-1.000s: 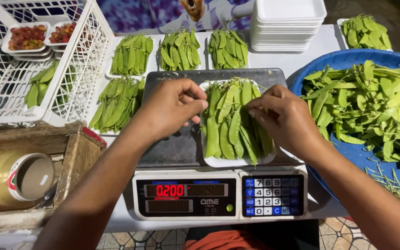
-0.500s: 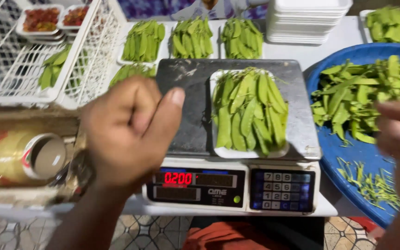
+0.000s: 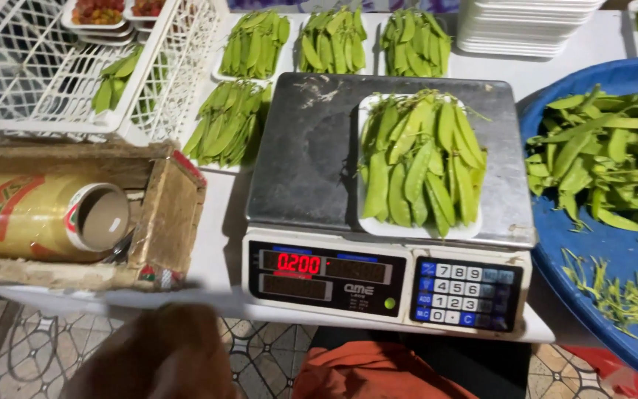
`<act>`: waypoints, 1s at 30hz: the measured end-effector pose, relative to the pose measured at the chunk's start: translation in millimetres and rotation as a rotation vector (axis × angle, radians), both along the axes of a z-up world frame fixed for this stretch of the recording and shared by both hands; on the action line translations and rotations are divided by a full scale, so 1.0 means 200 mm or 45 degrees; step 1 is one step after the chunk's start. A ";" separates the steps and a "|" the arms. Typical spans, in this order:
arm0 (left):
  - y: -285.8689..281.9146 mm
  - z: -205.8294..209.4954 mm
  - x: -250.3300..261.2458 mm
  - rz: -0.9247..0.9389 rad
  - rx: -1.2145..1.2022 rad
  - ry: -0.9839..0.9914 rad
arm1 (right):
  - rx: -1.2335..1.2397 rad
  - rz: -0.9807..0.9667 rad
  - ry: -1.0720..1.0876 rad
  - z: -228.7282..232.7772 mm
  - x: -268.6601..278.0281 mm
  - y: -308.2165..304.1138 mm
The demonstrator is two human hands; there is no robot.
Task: Trimming and weighing green beans into foam trays for packaging.
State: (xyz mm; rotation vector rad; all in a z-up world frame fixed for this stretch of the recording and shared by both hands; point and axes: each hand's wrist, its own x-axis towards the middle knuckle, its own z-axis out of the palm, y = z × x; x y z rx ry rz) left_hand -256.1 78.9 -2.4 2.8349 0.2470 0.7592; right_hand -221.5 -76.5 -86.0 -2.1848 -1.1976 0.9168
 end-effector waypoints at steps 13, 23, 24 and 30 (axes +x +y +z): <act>-0.12 -0.43 0.53 -0.385 -1.533 0.568 | 0.739 -1.944 0.042 -0.06 0.33 -0.80; -0.08 -0.33 0.66 -0.413 -1.295 0.778 | 0.527 -1.787 0.067 0.04 0.46 -0.60; -0.08 -0.33 0.67 -0.447 -1.271 0.821 | 0.495 -1.785 0.097 0.06 0.46 -0.58; -0.08 -0.39 0.79 -0.594 -1.345 0.889 | 0.600 -1.795 0.234 0.00 0.52 -0.60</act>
